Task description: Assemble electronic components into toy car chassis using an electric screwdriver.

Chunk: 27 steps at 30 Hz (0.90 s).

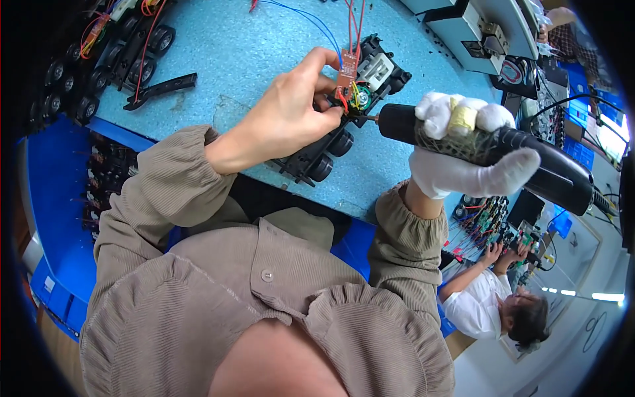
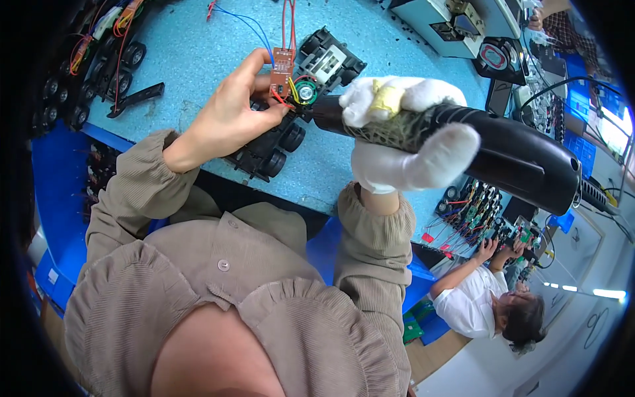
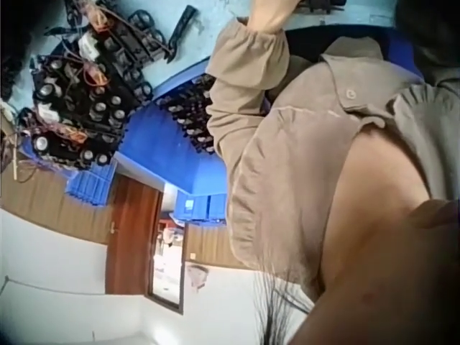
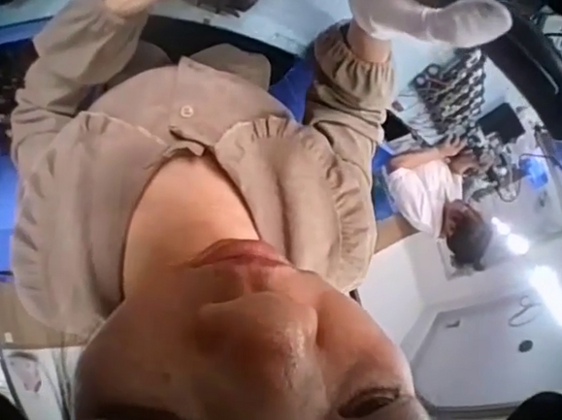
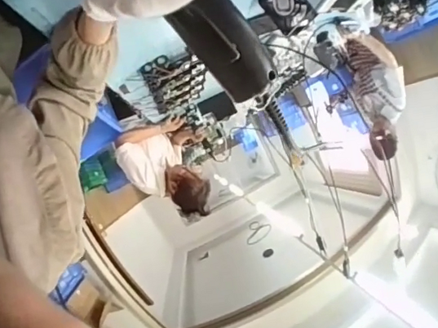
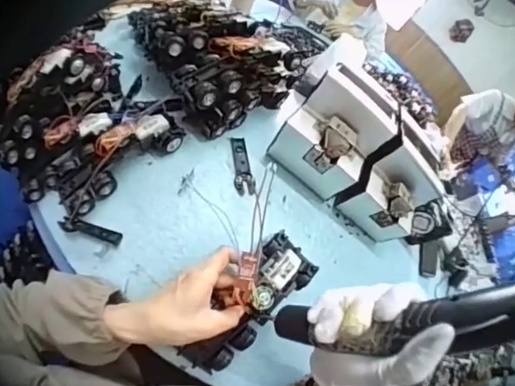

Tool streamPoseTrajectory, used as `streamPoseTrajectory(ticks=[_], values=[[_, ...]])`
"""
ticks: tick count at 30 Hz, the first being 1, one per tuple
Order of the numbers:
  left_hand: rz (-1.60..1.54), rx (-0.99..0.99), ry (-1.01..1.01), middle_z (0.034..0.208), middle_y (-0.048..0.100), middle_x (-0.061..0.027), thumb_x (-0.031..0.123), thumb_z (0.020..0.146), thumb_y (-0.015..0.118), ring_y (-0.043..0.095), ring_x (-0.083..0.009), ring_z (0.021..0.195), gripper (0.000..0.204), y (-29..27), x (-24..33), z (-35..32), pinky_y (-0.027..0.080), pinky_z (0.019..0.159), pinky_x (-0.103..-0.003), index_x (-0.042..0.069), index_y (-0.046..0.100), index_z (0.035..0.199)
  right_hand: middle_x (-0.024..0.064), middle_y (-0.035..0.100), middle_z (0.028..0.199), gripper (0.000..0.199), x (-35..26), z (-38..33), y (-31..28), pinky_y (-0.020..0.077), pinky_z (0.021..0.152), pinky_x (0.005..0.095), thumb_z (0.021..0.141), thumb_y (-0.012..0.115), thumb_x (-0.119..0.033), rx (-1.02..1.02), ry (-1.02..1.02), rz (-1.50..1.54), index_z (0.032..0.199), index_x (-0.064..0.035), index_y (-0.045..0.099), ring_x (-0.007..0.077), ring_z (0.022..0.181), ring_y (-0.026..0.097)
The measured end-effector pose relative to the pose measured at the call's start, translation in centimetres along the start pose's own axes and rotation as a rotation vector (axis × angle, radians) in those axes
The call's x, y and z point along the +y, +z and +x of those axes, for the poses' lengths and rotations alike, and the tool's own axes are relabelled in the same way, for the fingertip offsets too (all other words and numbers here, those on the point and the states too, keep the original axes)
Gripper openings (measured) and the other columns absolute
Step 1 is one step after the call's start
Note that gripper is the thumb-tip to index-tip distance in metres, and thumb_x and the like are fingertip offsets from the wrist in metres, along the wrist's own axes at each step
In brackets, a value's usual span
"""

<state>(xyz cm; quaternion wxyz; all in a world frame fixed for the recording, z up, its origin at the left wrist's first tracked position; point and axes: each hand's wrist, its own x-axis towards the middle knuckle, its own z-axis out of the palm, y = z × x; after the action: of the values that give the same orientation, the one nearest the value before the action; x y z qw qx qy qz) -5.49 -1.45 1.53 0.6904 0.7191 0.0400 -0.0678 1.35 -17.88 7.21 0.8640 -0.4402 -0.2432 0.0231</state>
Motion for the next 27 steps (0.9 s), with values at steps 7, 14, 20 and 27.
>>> streamPoseTrajectory(ticks=[7, 14, 20, 27], values=[[0.007, -0.019, -0.018, 0.096, 0.066, -0.0122, 0.000, 0.079, 0.058, 0.061, -0.0141, 0.083, 0.040, -0.2, 0.0, 0.0, 0.046, 0.075, -0.028, 0.000, 0.040, 0.115, 0.0149, 0.055, 0.066, 0.040, 0.4, -0.2, 1.2, 0.0483, 0.056, 0.0417, 0.085, 0.055, -0.042, -0.033, 0.029, -0.036, 0.086, -0.0017, 0.050, 0.0286, 0.054, 0.056], [0.092, -0.029, -0.043, 0.093, 0.066, -0.0136, 0.001, 0.079, 0.058, 0.060, -0.0140, 0.082, 0.041, -0.3, 0.5, -0.2, 0.046, 0.074, -0.028, -0.001, 0.039, 0.115, 0.0151, 0.056, 0.070, 0.032, 0.2, -0.3, 2.1, 0.0491, 0.059, 0.0432, 0.086, 0.055, -0.033, -0.101, 0.084, -0.055, 0.086, -0.0018, 0.049, 0.0278, 0.056, 0.056], [-0.143, 0.141, -0.015, 0.094, 0.066, -0.0136, -0.001, 0.078, 0.060, 0.059, -0.0132, 0.084, 0.046, 1.6, -0.4, -0.9, 0.046, 0.073, -0.028, -0.002, 0.037, 0.118, 0.0128, 0.056, 0.068, 0.041, -0.3, -0.6, 1.5, 0.0485, 0.055, 0.0415, 0.085, 0.052, -0.045, -0.031, 0.043, -0.087, 0.084, -0.0038, 0.049, 0.0255, 0.053, 0.056], [-0.232, 0.357, 0.036, 0.100, 0.062, -0.0109, -0.001, 0.079, 0.062, 0.057, -0.0135, 0.086, 0.046, 4.0, -1.1, -2.6, 0.046, 0.074, -0.027, -0.002, 0.038, 0.119, 0.0102, 0.057, 0.066, 0.051, -1.3, -0.9, 0.5, 0.0478, 0.051, 0.0395, 0.083, 0.050, -0.058, 0.024, -0.071, -0.160, 0.082, -0.0063, 0.049, 0.0228, 0.049, 0.055]])
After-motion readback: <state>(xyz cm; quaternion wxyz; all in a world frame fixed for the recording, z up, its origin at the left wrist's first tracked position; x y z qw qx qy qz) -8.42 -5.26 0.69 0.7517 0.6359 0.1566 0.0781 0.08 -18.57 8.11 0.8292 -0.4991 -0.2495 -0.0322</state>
